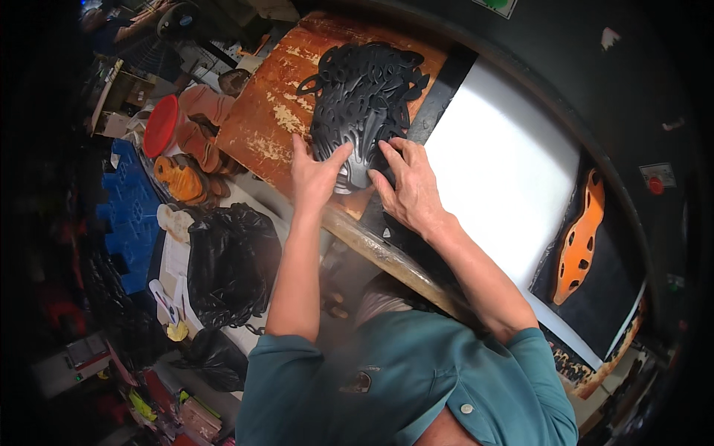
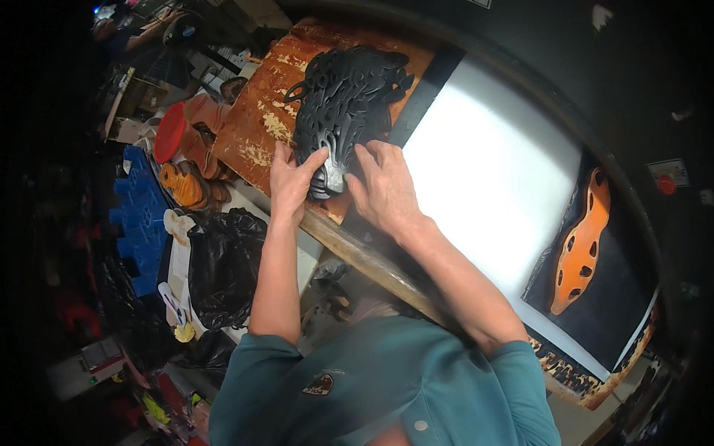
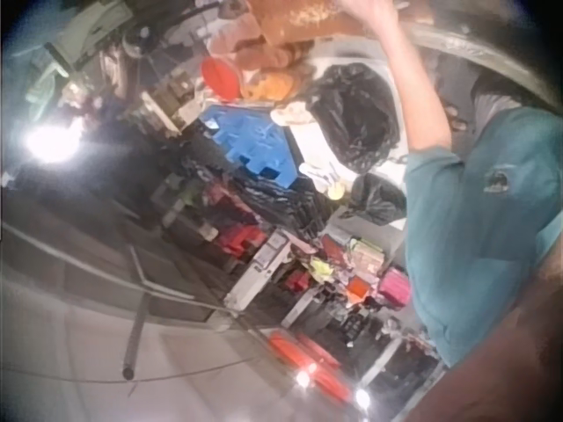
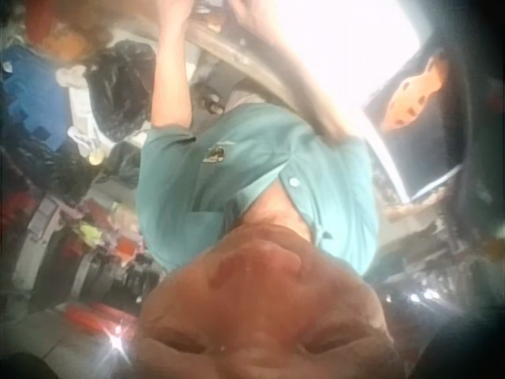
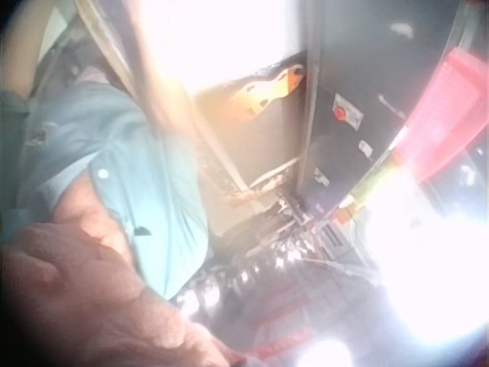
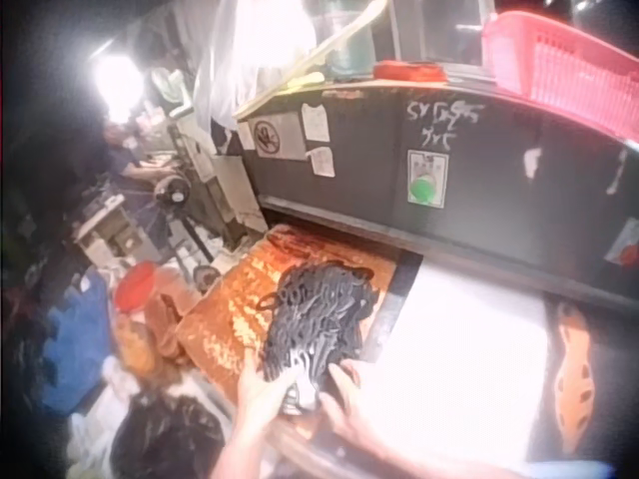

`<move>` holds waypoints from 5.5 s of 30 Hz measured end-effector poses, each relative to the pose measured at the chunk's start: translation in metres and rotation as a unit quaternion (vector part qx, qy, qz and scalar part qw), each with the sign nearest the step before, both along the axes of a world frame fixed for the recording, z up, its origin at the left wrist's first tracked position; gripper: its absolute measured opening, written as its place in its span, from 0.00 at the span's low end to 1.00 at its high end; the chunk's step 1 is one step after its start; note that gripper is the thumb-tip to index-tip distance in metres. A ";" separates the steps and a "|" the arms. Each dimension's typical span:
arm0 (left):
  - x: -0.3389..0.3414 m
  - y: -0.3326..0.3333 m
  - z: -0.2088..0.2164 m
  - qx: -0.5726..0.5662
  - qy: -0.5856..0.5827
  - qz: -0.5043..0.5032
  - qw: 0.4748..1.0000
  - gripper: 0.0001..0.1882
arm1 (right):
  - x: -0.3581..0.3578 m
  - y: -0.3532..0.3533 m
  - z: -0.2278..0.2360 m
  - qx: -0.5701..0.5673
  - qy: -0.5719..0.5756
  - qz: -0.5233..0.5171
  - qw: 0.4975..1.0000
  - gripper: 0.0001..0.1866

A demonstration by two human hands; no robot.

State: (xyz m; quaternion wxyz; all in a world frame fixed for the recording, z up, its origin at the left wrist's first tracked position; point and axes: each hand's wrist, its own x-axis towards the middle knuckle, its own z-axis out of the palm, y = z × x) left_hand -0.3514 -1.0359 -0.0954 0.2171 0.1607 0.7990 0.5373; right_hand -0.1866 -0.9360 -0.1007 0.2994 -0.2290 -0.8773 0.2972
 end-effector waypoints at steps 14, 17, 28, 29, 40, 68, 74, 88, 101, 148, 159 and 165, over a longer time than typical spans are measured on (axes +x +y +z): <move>0.015 0.008 0.012 -0.101 0.007 -0.065 0.993 0.61 | 0.006 0.005 -0.011 -0.071 0.050 0.011 0.996 0.20; 0.013 0.010 0.002 -0.040 -0.079 -0.052 0.995 0.61 | 0.006 0.005 -0.012 -0.090 0.071 0.001 0.993 0.19; 0.008 -0.003 0.057 0.188 -0.360 -0.017 0.914 0.22 | 0.018 0.021 0.004 -0.259 0.219 0.009 0.941 0.18; 0.006 -0.006 0.063 0.201 -0.375 -0.020 0.905 0.20 | 0.022 0.022 0.008 -0.232 0.228 0.009 0.945 0.18; 0.001 -0.013 0.120 0.254 -0.339 0.011 0.906 0.20 | 0.087 0.019 0.044 -0.277 0.158 0.019 0.947 0.17; 0.080 -0.045 0.086 0.414 -0.353 -0.094 0.834 0.18 | 0.020 -0.008 0.127 -0.487 0.081 0.022 0.869 0.20; 0.037 -0.039 0.102 0.377 -0.375 -0.100 0.841 0.23 | -0.008 -0.007 0.148 -0.491 0.126 0.016 0.862 0.20; -0.068 0.036 0.147 0.387 -0.204 -0.372 0.819 0.14 | -0.050 -0.026 0.132 -0.473 0.352 0.028 0.807 0.34; -0.083 -0.006 0.032 -0.081 0.248 -0.303 0.916 0.45 | -0.092 -0.055 0.001 -0.609 0.116 0.009 0.784 0.28; 0.032 0.261 0.194 0.416 -0.319 -0.270 0.808 0.16 | 0.117 0.070 0.236 0.494 -0.348 -0.053 0.795 0.19; 0.065 0.199 0.197 0.628 -0.132 -0.323 0.696 0.16 | 0.067 0.278 0.288 -0.441 0.166 0.208 0.857 0.38; 0.118 0.121 0.142 0.559 -0.175 -0.313 0.748 0.14 | 0.006 0.217 0.281 -0.327 0.139 0.271 0.894 0.38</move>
